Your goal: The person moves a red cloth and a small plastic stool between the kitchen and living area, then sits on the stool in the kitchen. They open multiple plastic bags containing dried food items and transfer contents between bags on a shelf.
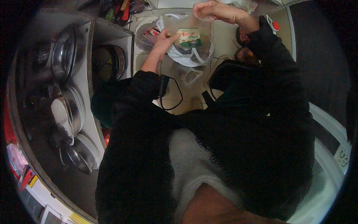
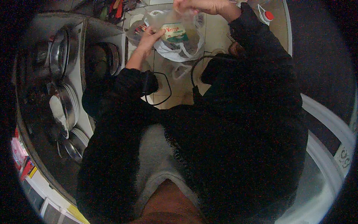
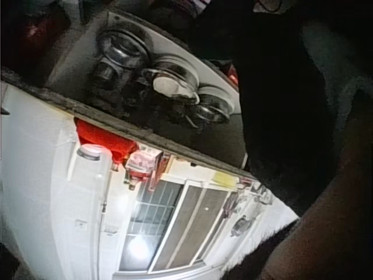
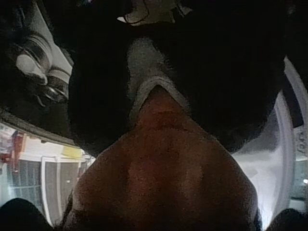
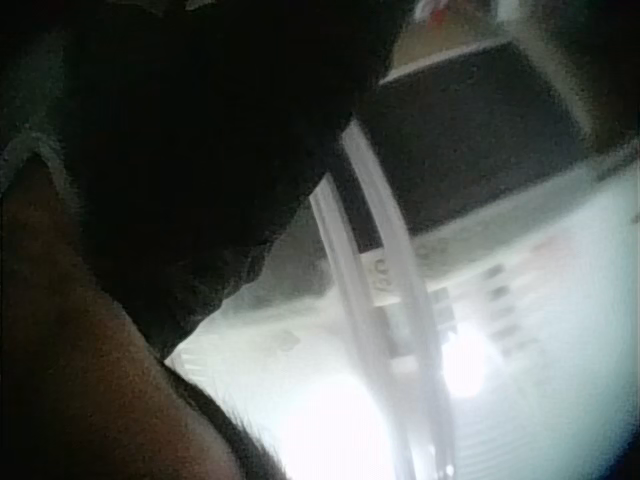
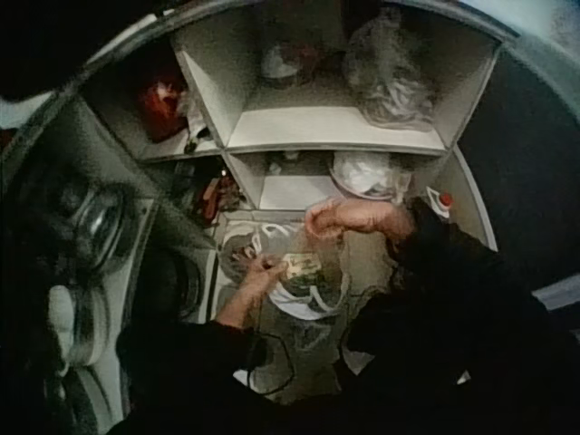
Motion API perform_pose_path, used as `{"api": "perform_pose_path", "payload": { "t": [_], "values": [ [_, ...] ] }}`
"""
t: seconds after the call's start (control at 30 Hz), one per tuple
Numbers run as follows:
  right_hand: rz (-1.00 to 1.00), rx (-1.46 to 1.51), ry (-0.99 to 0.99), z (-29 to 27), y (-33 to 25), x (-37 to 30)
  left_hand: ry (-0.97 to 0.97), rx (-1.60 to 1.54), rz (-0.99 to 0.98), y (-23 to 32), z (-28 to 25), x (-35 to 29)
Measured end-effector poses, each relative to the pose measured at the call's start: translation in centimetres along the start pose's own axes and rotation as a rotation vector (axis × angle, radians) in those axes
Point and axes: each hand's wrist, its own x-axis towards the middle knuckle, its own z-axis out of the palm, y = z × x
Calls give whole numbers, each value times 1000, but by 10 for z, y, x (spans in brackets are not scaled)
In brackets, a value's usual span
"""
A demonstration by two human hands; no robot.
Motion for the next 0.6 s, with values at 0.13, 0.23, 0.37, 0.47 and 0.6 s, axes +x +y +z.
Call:
{"api": "perform_pose_path", "payload": {
  "t": [0.13, 0.23, 0.37, 0.47, 0.6],
  "values": [
    [-34, 219, 370, 15, -3, -17, 1, -100, 86, 5, 1, -8],
    [88, 245, 362, -2, -19, -24, 40, -265, 55, 22, 5, -5],
    [13, 257, 251, -10, -26, -23, 80, -406, 73, 40, 13, -11],
    [-129, 389, 268, 2, -22, -24, 132, -444, 45, 47, 15, -17],
    [-154, 210, 334, 38, -10, -53, 126, -600, 25, 55, 16, -29]
  ]
}}
